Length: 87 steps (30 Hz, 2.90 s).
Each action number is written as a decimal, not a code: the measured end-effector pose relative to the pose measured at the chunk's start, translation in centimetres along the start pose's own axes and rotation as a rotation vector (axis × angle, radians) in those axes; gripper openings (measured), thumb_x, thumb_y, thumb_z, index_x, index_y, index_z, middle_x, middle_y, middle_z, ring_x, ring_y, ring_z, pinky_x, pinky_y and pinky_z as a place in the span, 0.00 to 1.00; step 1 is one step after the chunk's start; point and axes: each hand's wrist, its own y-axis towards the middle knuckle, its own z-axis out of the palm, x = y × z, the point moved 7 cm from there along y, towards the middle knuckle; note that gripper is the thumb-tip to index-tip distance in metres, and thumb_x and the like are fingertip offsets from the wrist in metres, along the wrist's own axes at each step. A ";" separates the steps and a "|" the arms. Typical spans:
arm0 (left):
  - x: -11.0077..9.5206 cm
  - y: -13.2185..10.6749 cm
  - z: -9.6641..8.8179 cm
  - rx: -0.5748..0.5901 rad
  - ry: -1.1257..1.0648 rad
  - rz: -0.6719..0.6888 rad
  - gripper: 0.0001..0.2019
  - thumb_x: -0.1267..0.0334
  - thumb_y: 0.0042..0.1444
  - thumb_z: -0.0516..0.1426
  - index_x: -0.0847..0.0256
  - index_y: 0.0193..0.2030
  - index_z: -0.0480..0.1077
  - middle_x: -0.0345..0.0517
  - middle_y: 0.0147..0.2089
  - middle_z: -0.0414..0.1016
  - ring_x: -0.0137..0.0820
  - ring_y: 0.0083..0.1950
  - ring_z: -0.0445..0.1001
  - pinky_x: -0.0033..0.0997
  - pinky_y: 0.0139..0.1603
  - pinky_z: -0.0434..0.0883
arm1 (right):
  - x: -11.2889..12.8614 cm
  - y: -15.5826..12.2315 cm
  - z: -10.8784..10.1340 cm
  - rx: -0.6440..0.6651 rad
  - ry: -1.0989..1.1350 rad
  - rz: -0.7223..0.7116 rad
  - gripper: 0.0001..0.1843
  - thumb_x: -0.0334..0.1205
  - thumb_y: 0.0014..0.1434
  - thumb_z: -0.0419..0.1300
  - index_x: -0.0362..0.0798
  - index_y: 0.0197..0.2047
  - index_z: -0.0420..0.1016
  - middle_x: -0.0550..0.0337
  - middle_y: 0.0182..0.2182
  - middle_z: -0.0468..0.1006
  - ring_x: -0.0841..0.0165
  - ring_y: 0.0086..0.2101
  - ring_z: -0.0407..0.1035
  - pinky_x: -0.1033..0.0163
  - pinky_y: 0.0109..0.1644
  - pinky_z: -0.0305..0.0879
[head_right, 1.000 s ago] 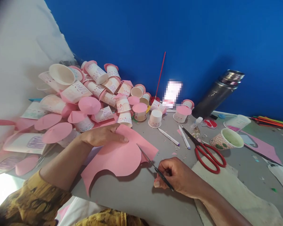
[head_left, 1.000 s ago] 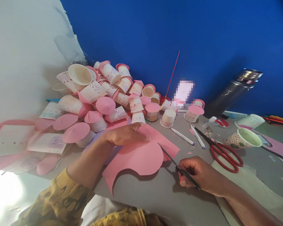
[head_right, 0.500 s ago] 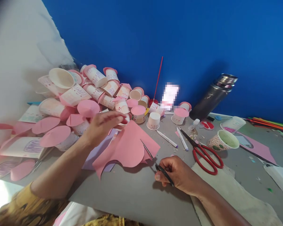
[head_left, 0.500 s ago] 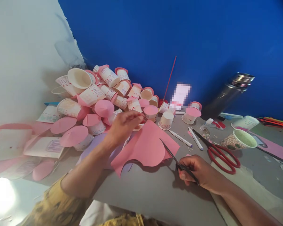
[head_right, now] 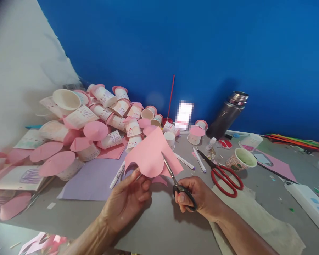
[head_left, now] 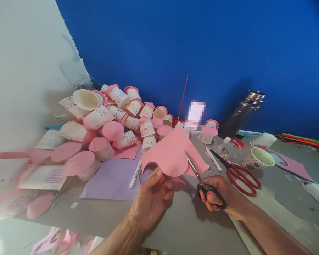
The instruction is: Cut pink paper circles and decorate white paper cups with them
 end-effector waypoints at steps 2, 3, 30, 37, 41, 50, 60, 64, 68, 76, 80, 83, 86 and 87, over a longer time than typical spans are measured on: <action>-0.8 0.1 1.0 0.011 0.011 0.081 0.19 0.58 0.42 0.74 0.58 0.32 0.69 0.38 0.29 0.73 0.26 0.28 0.71 0.24 0.22 0.62 | -0.2 0.0 0.0 0.008 -0.002 -0.017 0.40 0.78 0.40 0.69 0.46 0.27 0.69 0.63 0.17 0.69 0.76 0.20 0.52 0.66 0.24 0.44; -1.1 0.0 1.5 0.015 0.038 0.124 0.20 0.55 0.41 0.74 0.59 0.32 0.70 0.38 0.29 0.73 0.26 0.27 0.71 0.25 0.22 0.62 | -0.4 0.0 0.0 0.008 -0.001 -0.023 0.39 0.78 0.41 0.69 0.46 0.27 0.69 0.63 0.17 0.69 0.77 0.20 0.52 0.66 0.24 0.44; -1.5 0.0 2.1 -0.096 0.152 0.262 0.17 0.62 0.47 0.69 0.72 0.40 0.76 0.55 0.35 0.81 0.42 0.32 0.80 0.42 0.33 0.80 | -1.0 0.1 1.2 0.034 -0.033 -0.071 0.37 0.76 0.51 0.65 0.45 0.31 0.71 0.61 0.21 0.72 0.76 0.22 0.54 0.66 0.26 0.46; -1.4 0.0 2.2 -0.082 0.157 0.256 0.17 0.61 0.47 0.69 0.72 0.38 0.76 0.56 0.35 0.81 0.43 0.33 0.80 0.44 0.36 0.81 | -1.1 0.2 1.0 0.023 -0.051 -0.062 0.37 0.76 0.51 0.65 0.45 0.31 0.71 0.61 0.21 0.72 0.75 0.22 0.56 0.66 0.27 0.47; -1.4 0.0 2.1 -0.087 0.158 0.258 0.17 0.61 0.47 0.70 0.72 0.39 0.76 0.56 0.35 0.82 0.43 0.33 0.81 0.43 0.35 0.81 | -0.9 0.1 1.0 0.013 -0.067 -0.057 0.37 0.76 0.51 0.65 0.45 0.31 0.71 0.60 0.22 0.73 0.74 0.23 0.57 0.66 0.28 0.49; -1.3 0.1 2.1 -0.103 0.168 0.242 0.19 0.56 0.47 0.71 0.71 0.37 0.76 0.57 0.34 0.83 0.43 0.32 0.82 0.41 0.34 0.81 | -1.0 0.1 1.0 0.007 -0.077 -0.045 0.37 0.76 0.51 0.65 0.45 0.31 0.71 0.61 0.22 0.73 0.74 0.23 0.57 0.65 0.29 0.51; -1.3 0.0 2.2 -0.104 0.145 0.228 0.18 0.58 0.49 0.70 0.70 0.39 0.77 0.56 0.35 0.83 0.45 0.37 0.84 0.39 0.33 0.81 | -0.7 0.1 0.9 -0.001 -0.093 -0.048 0.36 0.76 0.51 0.65 0.46 0.30 0.70 0.61 0.21 0.71 0.73 0.23 0.58 0.66 0.28 0.52; -1.4 -0.1 2.3 -0.101 0.142 0.218 0.16 0.59 0.50 0.69 0.71 0.39 0.77 0.54 0.33 0.82 0.43 0.34 0.83 0.39 0.33 0.81 | -0.7 0.1 0.9 -0.010 -0.105 -0.040 0.37 0.76 0.50 0.64 0.46 0.28 0.69 0.62 0.20 0.70 0.73 0.23 0.57 0.66 0.28 0.51; -1.5 -0.1 2.2 -0.090 0.148 0.220 0.15 0.60 0.51 0.69 0.72 0.38 0.77 0.55 0.34 0.82 0.43 0.34 0.83 0.40 0.33 0.82 | -0.6 0.0 0.8 -0.020 -0.127 -0.036 0.37 0.78 0.50 0.64 0.47 0.27 0.68 0.62 0.20 0.69 0.72 0.23 0.57 0.65 0.28 0.52; -1.7 -0.1 1.9 -0.105 0.183 0.201 0.17 0.57 0.56 0.65 0.73 0.42 0.77 0.61 0.39 0.83 0.47 0.38 0.83 0.44 0.34 0.83 | -0.5 -0.1 0.6 -0.023 -0.159 -0.038 0.37 0.77 0.50 0.64 0.47 0.27 0.68 0.61 0.20 0.70 0.72 0.23 0.59 0.65 0.28 0.51; -1.6 0.0 1.7 -0.105 0.202 0.176 0.17 0.56 0.57 0.64 0.74 0.40 0.76 0.60 0.36 0.82 0.44 0.33 0.82 0.44 0.33 0.82 | -0.5 -0.2 0.6 -0.017 -0.161 -0.041 0.37 0.77 0.50 0.64 0.47 0.26 0.68 0.61 0.20 0.69 0.72 0.23 0.59 0.65 0.28 0.50; -1.6 0.0 1.7 -0.097 0.206 0.170 0.18 0.56 0.58 0.64 0.74 0.40 0.76 0.60 0.35 0.82 0.42 0.29 0.81 0.43 0.32 0.81 | -0.5 -0.2 0.6 -0.010 -0.168 -0.032 0.37 0.77 0.50 0.64 0.47 0.27 0.68 0.61 0.20 0.69 0.71 0.24 0.59 0.65 0.28 0.51; -1.7 -0.1 1.7 -0.097 0.211 0.168 0.19 0.55 0.57 0.64 0.75 0.41 0.75 0.59 0.34 0.81 0.41 0.27 0.80 0.43 0.31 0.81 | -0.7 -0.2 0.6 -0.009 -0.169 -0.034 0.37 0.77 0.51 0.64 0.47 0.27 0.68 0.61 0.20 0.69 0.71 0.24 0.59 0.65 0.28 0.51; -1.7 -0.1 1.7 -0.100 0.214 0.166 0.19 0.55 0.57 0.64 0.75 0.41 0.75 0.59 0.34 0.81 0.41 0.26 0.80 0.43 0.30 0.81 | -0.8 -0.2 0.5 -0.009 -0.168 -0.037 0.36 0.77 0.51 0.64 0.47 0.27 0.68 0.62 0.20 0.69 0.71 0.24 0.59 0.65 0.28 0.50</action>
